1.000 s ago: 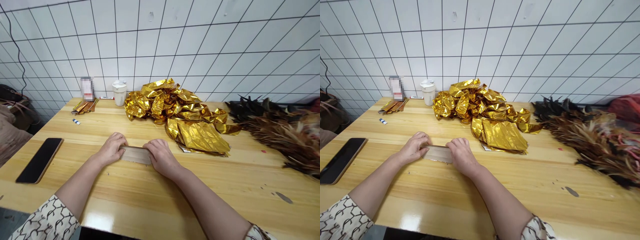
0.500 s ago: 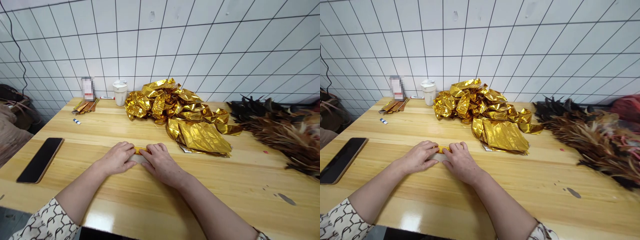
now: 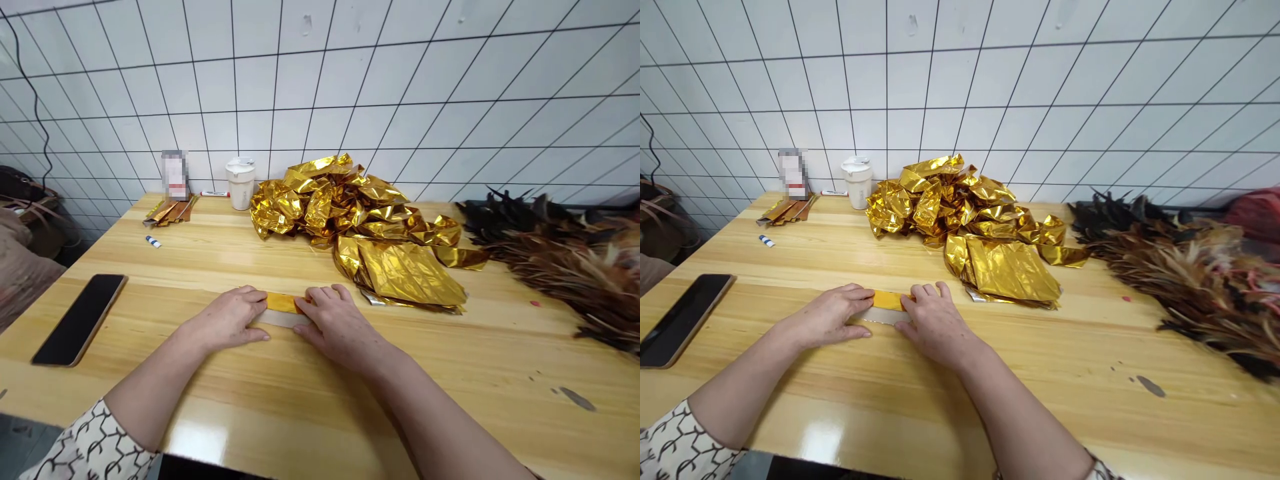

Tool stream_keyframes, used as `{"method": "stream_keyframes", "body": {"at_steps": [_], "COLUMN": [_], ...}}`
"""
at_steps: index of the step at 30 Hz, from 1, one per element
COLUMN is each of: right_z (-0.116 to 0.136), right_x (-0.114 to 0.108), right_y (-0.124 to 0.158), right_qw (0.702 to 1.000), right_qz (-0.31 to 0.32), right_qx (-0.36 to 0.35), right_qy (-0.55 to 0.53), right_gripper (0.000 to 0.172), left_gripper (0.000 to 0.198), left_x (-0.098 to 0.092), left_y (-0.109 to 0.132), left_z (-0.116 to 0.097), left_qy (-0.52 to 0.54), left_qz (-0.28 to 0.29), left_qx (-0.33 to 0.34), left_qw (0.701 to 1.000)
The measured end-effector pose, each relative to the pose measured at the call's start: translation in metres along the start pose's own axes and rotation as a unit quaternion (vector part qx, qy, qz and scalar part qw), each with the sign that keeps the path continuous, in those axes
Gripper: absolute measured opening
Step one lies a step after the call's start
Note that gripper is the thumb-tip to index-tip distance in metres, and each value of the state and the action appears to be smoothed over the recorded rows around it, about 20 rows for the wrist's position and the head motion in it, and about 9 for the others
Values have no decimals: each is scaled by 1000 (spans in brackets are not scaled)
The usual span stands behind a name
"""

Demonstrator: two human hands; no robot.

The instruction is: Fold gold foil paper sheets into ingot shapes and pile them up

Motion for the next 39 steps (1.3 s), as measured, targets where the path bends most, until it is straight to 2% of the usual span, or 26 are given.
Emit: {"method": "stream_keyframes", "body": {"at_steps": [7,15,19,23,27,31,35,39], "right_z": [4,27,37,41,34,21,18,22], "right_x": [-2,1,6,7,10,17,28,31], "right_y": [1,4,6,6,2,-5,-9,-8], "right_qw": [1000,988,980,971,966,973,987,993], "right_qz": [-15,-21,-19,-19,-67,-111,-68,-16], "right_qx": [-8,-87,-106,-126,-116,-80,-71,-64], "right_qy": [-4,-127,-167,-203,-222,-188,-128,-98], "right_gripper": [25,28,33,35,21,37,44,45], "left_gripper": [28,32,27,32,38,42,50,48], "left_x": [-1,4,8,12,15,15,13,12], "left_y": [2,0,-3,-4,-5,-5,-5,-4], "left_z": [2,6,5,5,5,6,7,7], "left_qy": [-23,-78,-67,-35,0,7,0,-19], "left_qz": [-12,-87,-84,-65,-26,-30,-49,-66], "left_qx": [-6,-74,-84,-79,-74,-96,-124,-151], "left_qw": [1000,990,991,994,997,995,991,986]}}
Point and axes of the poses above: each hand's wrist, its own y-axis away from the middle knuckle, its own x-axis out of the palm, z = x × y, the point moved 1 cm from there along -y, towards the middle knuckle, and after that the axes turned 6 degrees about -z, right-handed, at the moved point
